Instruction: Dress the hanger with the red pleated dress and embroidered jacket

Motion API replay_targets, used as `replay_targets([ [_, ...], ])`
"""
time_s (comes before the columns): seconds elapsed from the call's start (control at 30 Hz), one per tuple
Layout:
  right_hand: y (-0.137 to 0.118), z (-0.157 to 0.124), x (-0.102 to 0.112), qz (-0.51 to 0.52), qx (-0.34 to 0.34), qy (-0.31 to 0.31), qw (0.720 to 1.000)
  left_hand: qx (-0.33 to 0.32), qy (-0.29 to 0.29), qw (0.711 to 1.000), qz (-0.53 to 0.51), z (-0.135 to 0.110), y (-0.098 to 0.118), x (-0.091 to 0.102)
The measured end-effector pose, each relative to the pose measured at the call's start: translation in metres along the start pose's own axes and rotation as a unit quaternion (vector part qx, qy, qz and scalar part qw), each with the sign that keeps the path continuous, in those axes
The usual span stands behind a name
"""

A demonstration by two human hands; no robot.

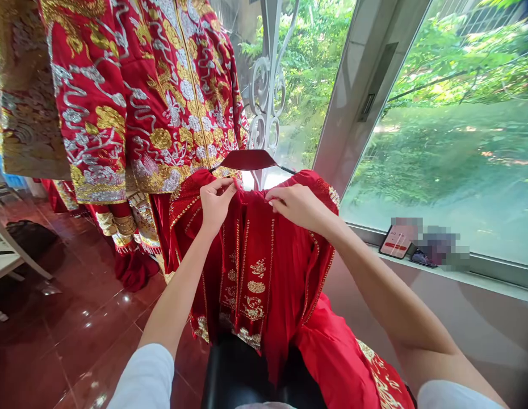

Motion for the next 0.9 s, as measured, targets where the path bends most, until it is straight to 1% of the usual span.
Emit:
replay_targets([
  [0.03, 0.001, 0.004, -0.002, 0.019, -0.012, 0.017, 1.000, -0.002, 0.000, 1.000, 0.006, -0.001, 0.000, 0.000],
  [0.1, 0.009, 0.011, -0.007, 0.087, -0.065, 0.058, 0.992, -0.007, -0.004, 1.000, 0.016, -0.003, 0.002, -0.002],
  [0.17, 0.018, 0.015, -0.013, 0.178, -0.130, 0.104, 0.970, -0.014, -0.010, 1.000, 0.024, -0.005, 0.005, -0.003],
  [0.23, 0.021, 0.015, -0.018, 0.235, -0.163, 0.133, 0.949, -0.021, -0.012, 0.999, 0.029, -0.006, 0.008, -0.003],
  [0.27, 0.019, 0.016, -0.020, 0.236, -0.161, 0.137, 0.948, -0.023, -0.009, 0.999, 0.029, -0.005, 0.010, -0.002],
  [0.33, 0.012, 0.017, -0.017, 0.197, -0.135, 0.128, 0.963, -0.023, 0.014, 0.999, 0.030, -0.003, 0.011, 0.003],
  [0.4, 0.007, 0.018, -0.009, 0.170, -0.106, 0.108, 0.974, -0.020, 0.061, 0.997, 0.036, 0.002, 0.010, 0.013],
  [0.43, 0.007, 0.018, -0.004, 0.173, -0.099, 0.099, 0.975, -0.021, 0.086, 0.995, 0.046, 0.005, 0.009, 0.019],
  [0.5, 0.012, 0.018, 0.005, 0.199, -0.100, 0.085, 0.971, -0.031, 0.122, 0.989, 0.083, 0.009, 0.006, 0.029],
  [0.57, 0.020, 0.018, 0.011, 0.217, -0.113, 0.081, 0.966, -0.053, 0.138, 0.980, 0.135, 0.009, 0.003, 0.036],
  [0.63, 0.029, 0.018, 0.010, 0.231, -0.130, 0.087, 0.960, -0.083, 0.149, 0.965, 0.198, 0.007, 0.002, 0.041],
  [0.67, 0.033, 0.018, 0.006, 0.246, -0.146, 0.085, 0.954, -0.098, 0.155, 0.955, 0.232, 0.006, 0.002, 0.042],
  [0.73, 0.042, 0.018, -0.007, 0.289, -0.200, 0.059, 0.934, -0.126, 0.171, 0.931, 0.295, 0.003, 0.004, 0.043],
  [0.77, 0.047, 0.017, -0.015, 0.310, -0.232, 0.031, 0.921, -0.140, 0.182, 0.920, 0.317, 0.002, 0.006, 0.042],
  [0.83, 0.051, 0.016, -0.031, 0.341, -0.275, -0.055, 0.897, -0.160, 0.212, 0.908, 0.325, 0.001, 0.013, 0.038],
  [0.87, 0.050, 0.016, -0.036, 0.353, -0.275, -0.107, 0.888, -0.163, 0.229, 0.907, 0.313, 0.001, 0.015, 0.036],
  [0.9, 0.046, 0.017, -0.038, 0.364, -0.259, -0.159, 0.880, -0.160, 0.243, 0.911, 0.292, 0.001, 0.017, 0.034],
])
Point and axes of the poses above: each hand's wrist, its own z-axis towards the middle knuckle, its own x-axis out of the back of the hand, y = z × x, the point moved 9 cm from there along z, towards the middle knuckle, and after that the axes turned 3 degrees about y, right-handed, at the moved point
